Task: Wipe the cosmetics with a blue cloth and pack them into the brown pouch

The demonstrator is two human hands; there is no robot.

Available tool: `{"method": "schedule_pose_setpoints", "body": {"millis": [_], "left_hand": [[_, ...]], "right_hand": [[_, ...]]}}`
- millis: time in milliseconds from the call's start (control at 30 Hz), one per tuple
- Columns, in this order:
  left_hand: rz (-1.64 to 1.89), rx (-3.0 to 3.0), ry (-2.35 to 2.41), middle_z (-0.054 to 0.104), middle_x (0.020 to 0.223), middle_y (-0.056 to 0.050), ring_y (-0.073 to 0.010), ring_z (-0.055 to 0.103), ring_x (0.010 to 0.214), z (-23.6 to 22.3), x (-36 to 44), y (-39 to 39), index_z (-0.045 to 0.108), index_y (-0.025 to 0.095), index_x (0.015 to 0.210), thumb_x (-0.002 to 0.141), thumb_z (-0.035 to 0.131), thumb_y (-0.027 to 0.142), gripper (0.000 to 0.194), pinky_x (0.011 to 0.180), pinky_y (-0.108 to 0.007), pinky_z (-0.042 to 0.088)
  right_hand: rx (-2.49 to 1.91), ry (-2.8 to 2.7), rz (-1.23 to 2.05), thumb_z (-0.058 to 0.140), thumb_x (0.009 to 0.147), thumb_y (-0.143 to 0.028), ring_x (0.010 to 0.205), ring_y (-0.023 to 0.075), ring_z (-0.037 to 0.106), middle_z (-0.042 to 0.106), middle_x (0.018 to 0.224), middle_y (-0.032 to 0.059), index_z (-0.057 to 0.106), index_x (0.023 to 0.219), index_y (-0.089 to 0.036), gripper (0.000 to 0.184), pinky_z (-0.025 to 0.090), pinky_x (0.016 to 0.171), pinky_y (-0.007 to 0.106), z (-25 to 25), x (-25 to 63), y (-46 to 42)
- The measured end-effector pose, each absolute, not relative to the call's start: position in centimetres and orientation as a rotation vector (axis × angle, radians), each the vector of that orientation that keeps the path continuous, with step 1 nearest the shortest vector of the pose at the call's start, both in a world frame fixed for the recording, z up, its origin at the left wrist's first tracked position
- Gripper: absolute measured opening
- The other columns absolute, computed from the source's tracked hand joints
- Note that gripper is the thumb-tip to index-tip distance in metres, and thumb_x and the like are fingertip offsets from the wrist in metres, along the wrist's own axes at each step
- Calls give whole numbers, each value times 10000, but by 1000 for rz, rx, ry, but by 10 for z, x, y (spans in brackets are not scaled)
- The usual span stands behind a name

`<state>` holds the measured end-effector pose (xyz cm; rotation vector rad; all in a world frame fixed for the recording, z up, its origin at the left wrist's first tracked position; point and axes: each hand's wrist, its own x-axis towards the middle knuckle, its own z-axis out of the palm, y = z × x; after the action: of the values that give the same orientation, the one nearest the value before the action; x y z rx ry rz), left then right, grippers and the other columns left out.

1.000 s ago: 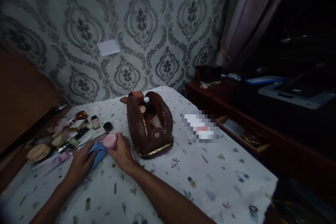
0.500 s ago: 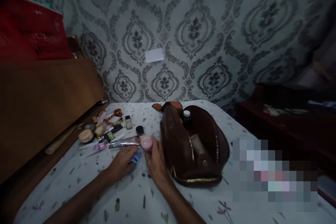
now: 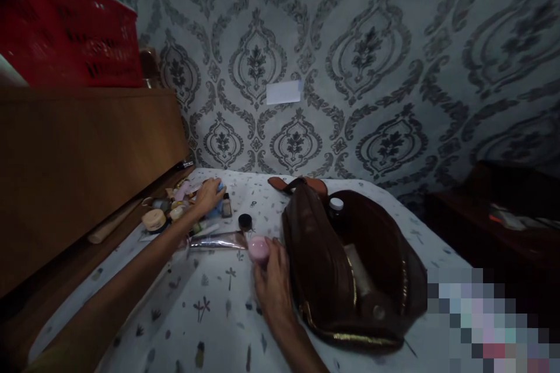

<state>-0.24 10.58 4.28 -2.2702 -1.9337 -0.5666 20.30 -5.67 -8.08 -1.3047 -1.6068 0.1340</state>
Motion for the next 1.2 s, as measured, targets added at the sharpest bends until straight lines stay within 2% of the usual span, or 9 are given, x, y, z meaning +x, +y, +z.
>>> {"method": "schedule_pose_setpoints", "body": {"millis": [100,167,300,567,1000,1200], "left_hand": [[-516,-2166,-2025,559,1275,-152,-273,542,1181,44,-6,140,582,157,1195,962,517,271,267,934,-405,491],[-471,-2114,-2086,560,1310,-129,-266,571,1160,41,-8,157,563,164,1258,949,578,310,343,928,-445,517],[-363,-2058,-2179,606,1261,-108,-238,631,1068,32,-8,178,575,160,1261,934,618,354,383,892,-452,555],[-275,-1988,-2204,604,1266,-115,-243,627,1079,18,-4,189,576,153,1259,934,618,352,383,899,-454,551],[-397,-2227,-1977,585,1298,-102,-258,587,1154,22,7,153,588,173,1241,939,606,328,340,937,-475,528],[-409,-2142,-2134,600,1277,-103,-241,618,1097,29,-3,165,583,172,1250,943,603,348,354,915,-463,543]], "right_hand": [[-1324,-1597,126,475,933,-337,1251,302,510,535,1322,136,457,1347,-217,432,457,1048,509,-83,203,-57],[-1325,-1619,125,469,941,-337,1247,302,512,540,1319,132,454,1352,-227,426,463,1039,507,-83,203,-57],[-1317,-1622,93,464,949,-338,1233,308,522,547,1311,140,474,1334,-227,401,479,1012,506,-84,203,-57],[-1296,-1652,73,473,944,-355,1186,295,561,578,1264,132,509,1286,-223,368,506,976,480,-86,207,-54],[-1300,-1653,139,497,926,-342,1175,294,579,591,1258,129,529,1278,-227,371,506,984,467,-80,206,-55],[-1303,-1632,166,494,924,-319,1195,282,566,579,1275,125,521,1285,-226,373,508,988,448,-79,204,-57]]}}
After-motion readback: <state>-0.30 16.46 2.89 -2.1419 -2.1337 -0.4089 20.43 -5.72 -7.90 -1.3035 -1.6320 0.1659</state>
